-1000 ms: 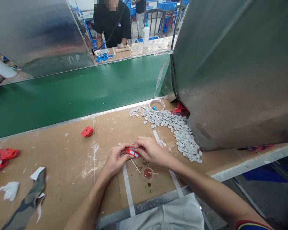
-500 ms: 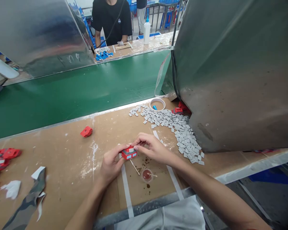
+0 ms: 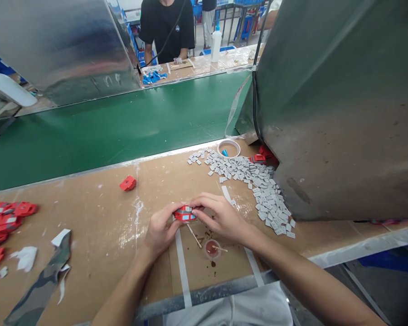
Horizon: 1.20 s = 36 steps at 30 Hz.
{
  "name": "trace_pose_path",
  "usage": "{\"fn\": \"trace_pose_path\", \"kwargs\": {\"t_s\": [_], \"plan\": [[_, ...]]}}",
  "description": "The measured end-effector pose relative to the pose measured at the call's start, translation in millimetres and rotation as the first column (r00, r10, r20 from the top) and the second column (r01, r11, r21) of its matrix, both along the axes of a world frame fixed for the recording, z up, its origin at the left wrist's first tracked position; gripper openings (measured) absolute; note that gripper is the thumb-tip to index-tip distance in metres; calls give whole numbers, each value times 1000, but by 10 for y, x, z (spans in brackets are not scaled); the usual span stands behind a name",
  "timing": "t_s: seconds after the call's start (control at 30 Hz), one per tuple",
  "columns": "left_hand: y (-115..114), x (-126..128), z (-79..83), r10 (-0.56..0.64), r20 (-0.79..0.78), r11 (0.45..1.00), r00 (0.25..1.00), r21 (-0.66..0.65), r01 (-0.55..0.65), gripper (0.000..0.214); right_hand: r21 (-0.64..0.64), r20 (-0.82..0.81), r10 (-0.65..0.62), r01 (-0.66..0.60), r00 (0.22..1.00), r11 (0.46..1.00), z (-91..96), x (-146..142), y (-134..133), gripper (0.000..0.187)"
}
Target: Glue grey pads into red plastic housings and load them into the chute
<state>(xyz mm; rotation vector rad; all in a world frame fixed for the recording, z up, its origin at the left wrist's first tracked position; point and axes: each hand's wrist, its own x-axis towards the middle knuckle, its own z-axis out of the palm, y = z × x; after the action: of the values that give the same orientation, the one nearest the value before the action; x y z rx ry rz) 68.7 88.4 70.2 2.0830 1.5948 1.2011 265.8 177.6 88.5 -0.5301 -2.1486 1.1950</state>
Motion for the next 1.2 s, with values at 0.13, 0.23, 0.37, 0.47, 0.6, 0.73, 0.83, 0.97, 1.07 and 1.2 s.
{"fn": "trace_pose_path", "kwargs": {"t_s": [0.13, 0.23, 0.37, 0.47, 0.6, 0.73, 0.83, 0.97, 1.07, 1.2], "plan": [[19, -17, -38, -5, 13, 1000, 1000, -18, 5, 27, 9, 27, 11, -11, 1000, 1000, -15, -9, -22, 17], [19, -13, -64, -18, 45, 999, 999, -48, 20, 27, 4, 28, 2, -2, 1000, 1000, -39, -27, -32, 11], [-23, 24, -72, -35, 111, 989, 993, -137, 50, 26, -10, 18, 13, -12, 1000, 1000, -70, -50, -46, 16], [-45, 46, -65, -17, 134, 987, 991, -158, 39, 27, -40, -21, 22, -23, 1000, 999, -87, -66, -69, 18], [-22, 31, -48, 15, 80, 996, 997, -90, -7, 25, -105, -37, -1, -3, 999, 995, -124, -96, -66, 12], [10, 9, -30, -34, -38, 999, 999, 16, 34, 25, -389, -63, 35, -57, 997, 919, -159, -105, -1, 17], [10, 0, -21, -61, -101, 994, 993, 85, 70, 30, -540, -88, 85, -119, 992, 833, -174, -95, 30, 21], [-17, -13, -14, -91, -167, 994, 982, 48, 100, 37, -666, -90, 123, -151, 988, 730, -208, -95, 16, 31], [-47, -10, 1, -94, -239, 993, 966, 42, 107, 39, -725, -99, 159, -180, 982, 664, -231, -100, 0, 38], [-74, 11, 41, -61, -294, 992, 954, 84, 89, 35, -728, -122, 160, -198, 980, 657, -204, -102, 5, 42]]}}
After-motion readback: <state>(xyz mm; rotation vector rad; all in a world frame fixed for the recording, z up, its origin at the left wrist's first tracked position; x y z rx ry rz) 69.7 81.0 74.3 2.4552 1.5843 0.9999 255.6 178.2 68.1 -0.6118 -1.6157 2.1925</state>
